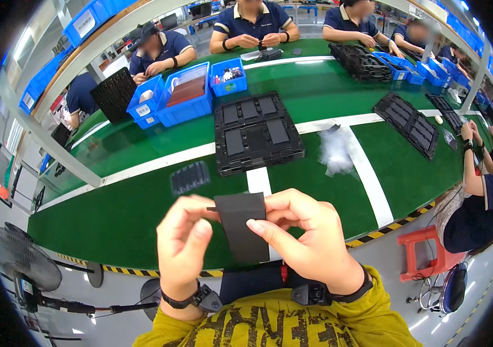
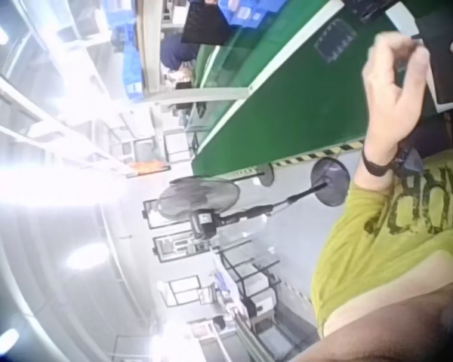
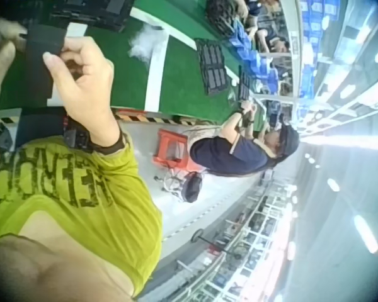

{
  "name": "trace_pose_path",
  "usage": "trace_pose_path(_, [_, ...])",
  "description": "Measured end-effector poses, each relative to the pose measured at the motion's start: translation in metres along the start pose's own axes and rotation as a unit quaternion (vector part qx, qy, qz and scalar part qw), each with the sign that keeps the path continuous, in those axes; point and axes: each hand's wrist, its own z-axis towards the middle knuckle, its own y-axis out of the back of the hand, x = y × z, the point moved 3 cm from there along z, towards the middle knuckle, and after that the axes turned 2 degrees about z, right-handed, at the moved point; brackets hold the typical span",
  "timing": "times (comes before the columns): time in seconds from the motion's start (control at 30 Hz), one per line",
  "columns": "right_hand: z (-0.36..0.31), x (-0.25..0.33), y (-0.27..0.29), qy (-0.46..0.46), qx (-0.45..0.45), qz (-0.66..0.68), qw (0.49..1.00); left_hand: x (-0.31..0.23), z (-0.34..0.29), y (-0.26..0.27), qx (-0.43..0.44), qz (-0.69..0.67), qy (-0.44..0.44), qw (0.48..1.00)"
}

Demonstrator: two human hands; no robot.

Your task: Manual assembly of black plastic components and electronics labels on a factory line.

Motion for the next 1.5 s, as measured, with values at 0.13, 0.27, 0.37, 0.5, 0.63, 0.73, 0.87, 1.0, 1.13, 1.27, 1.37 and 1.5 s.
trace_pose_path(0.13, [-0.002,0.000,-0.004,0.034,0.010,-0.019,0.999,-0.011,0.010,0.000,-0.027,0.114,-0.059,0.991])
trace_pose_path(0.27, [-0.003,0.004,-0.006,0.083,0.002,-0.071,0.994,-0.026,0.009,-0.004,-0.056,0.326,-0.184,0.926])
trace_pose_path(0.37, [-0.003,0.004,-0.006,0.109,-0.012,-0.092,0.990,-0.027,0.009,-0.006,-0.066,0.380,-0.214,0.897])
trace_pose_path(0.5, [-0.004,0.005,-0.006,0.127,-0.010,-0.106,0.986,-0.030,0.008,-0.008,-0.075,0.419,-0.237,0.873])
trace_pose_path(0.63, [-0.004,0.004,-0.007,0.136,-0.010,-0.112,0.984,-0.030,0.009,-0.009,-0.063,0.430,-0.234,0.870])
trace_pose_path(0.73, [-0.004,0.004,-0.006,0.140,-0.014,-0.112,0.984,-0.029,0.010,-0.009,-0.055,0.422,-0.229,0.875])
trace_pose_path(0.87, [-0.004,0.003,-0.005,0.138,-0.015,-0.114,0.984,-0.028,0.010,-0.009,-0.051,0.412,-0.234,0.879])
trace_pose_path(1.0, [-0.003,0.005,-0.009,0.160,-0.014,-0.148,0.976,-0.032,0.005,-0.012,-0.060,0.432,-0.266,0.860])
trace_pose_path(1.13, [-0.001,0.005,-0.012,0.202,-0.021,-0.184,0.962,-0.039,0.000,-0.025,-0.040,0.384,-0.311,0.868])
trace_pose_path(1.27, [-0.002,0.008,-0.011,0.199,-0.016,-0.188,0.962,-0.040,0.002,-0.019,-0.028,0.349,-0.310,0.884])
trace_pose_path(1.37, [-0.003,0.008,-0.009,0.188,-0.016,-0.164,0.968,-0.036,0.008,-0.007,-0.011,0.293,-0.248,0.923])
trace_pose_path(1.5, [-0.004,0.010,-0.007,0.177,-0.003,-0.154,0.972,-0.035,0.010,-0.004,-0.010,0.272,-0.206,0.940])
